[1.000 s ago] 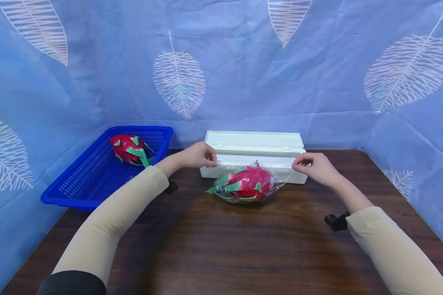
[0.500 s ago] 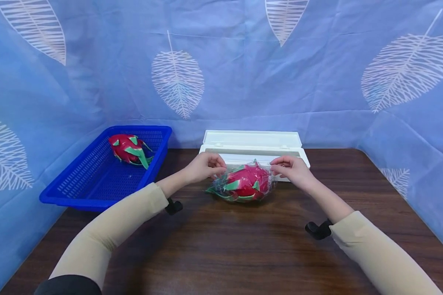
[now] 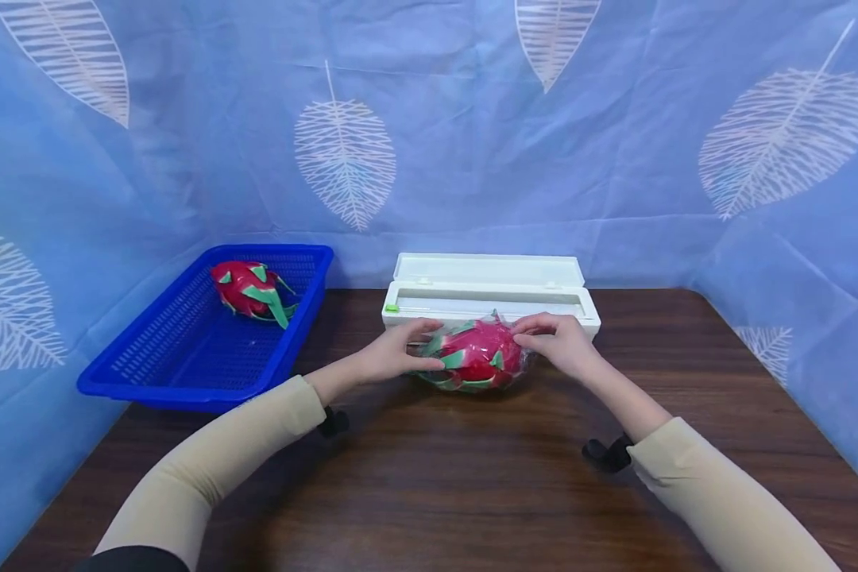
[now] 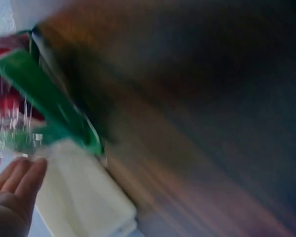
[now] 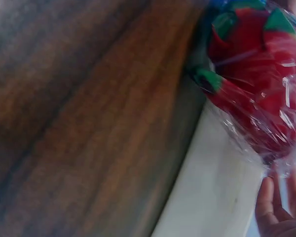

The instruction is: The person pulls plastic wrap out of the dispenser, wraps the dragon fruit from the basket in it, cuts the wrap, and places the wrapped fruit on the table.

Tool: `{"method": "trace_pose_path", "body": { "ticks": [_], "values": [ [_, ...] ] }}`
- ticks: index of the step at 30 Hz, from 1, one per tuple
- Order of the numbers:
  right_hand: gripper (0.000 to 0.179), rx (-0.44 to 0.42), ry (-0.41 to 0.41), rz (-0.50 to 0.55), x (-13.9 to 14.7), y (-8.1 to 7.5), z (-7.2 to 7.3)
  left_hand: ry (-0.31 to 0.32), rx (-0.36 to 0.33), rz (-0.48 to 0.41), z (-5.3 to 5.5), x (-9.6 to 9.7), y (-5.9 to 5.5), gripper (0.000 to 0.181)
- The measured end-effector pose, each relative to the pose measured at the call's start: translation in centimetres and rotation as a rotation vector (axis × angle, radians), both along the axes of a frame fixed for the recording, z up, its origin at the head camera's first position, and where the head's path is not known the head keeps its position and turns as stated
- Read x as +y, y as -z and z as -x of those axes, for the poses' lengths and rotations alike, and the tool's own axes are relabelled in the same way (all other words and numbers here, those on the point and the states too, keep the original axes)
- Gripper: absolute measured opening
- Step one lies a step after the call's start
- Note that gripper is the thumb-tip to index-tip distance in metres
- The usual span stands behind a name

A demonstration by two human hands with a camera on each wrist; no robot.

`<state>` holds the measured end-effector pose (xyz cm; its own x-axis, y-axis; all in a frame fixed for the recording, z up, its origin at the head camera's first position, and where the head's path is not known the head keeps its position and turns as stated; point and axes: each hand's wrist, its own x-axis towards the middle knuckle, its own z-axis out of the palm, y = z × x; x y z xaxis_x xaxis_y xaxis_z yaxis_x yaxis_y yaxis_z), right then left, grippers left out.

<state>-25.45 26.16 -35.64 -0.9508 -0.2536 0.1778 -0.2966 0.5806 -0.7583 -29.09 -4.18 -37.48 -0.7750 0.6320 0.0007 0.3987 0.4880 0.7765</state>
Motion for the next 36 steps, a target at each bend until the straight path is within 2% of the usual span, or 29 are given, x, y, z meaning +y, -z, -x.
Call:
{"method": "trace_pose_path", "body": {
  "ticks": [6,13,16,19,21,23,25,27,30,33,36],
  "values": [
    [0.037,0.008,0.003,-0.011,-0.2,0.3,-0.2,0.062,0.073,-0.038,-0.4,0.8,0.0,0.062],
    [0.029,-0.018,-0.031,-0.041,-0.1,0.9,-0.6,0.170,0.050,0.014,-0.6,0.6,-0.1,0.065],
    [0.028,-0.037,-0.028,-0.041,-0.3,1.4,-0.6,0.203,0.008,0.042,-0.7,0.4,-0.2,0.063],
    [0.031,-0.034,-0.036,-0.052,-0.2,1.6,-0.7,0.202,-0.050,0.041,-0.7,0.3,-0.3,0.061],
    [0.034,-0.025,-0.056,-0.062,0.0,1.4,-0.9,0.191,-0.056,0.041,-0.6,0.3,-0.3,0.060],
    [0.036,-0.013,-0.072,-0.066,0.6,1.1,-1.2,0.182,-0.031,0.039,-0.7,0.4,-0.5,0.061],
    [0.037,-0.028,-0.084,-0.053,1.4,0.8,-1.5,0.180,0.032,0.048,-0.8,0.5,-0.6,0.066],
    [0.038,-0.078,-0.083,-0.029,2.1,0.6,-1.9,0.191,0.097,0.057,-1.1,0.8,-0.7,0.073],
    [0.042,-0.221,-0.130,0.052,2.9,0.7,-2.1,0.223,0.163,0.072,-1.5,1.1,-0.7,0.082],
    [0.046,-0.347,-0.182,0.139,2.8,1.2,-1.9,0.254,0.161,0.073,-1.7,1.3,-0.5,0.087],
    [0.045,-0.373,-0.190,0.209,2.4,1.5,-1.9,0.258,0.137,0.066,-1.6,1.5,-0.3,0.088]
  ]
}}
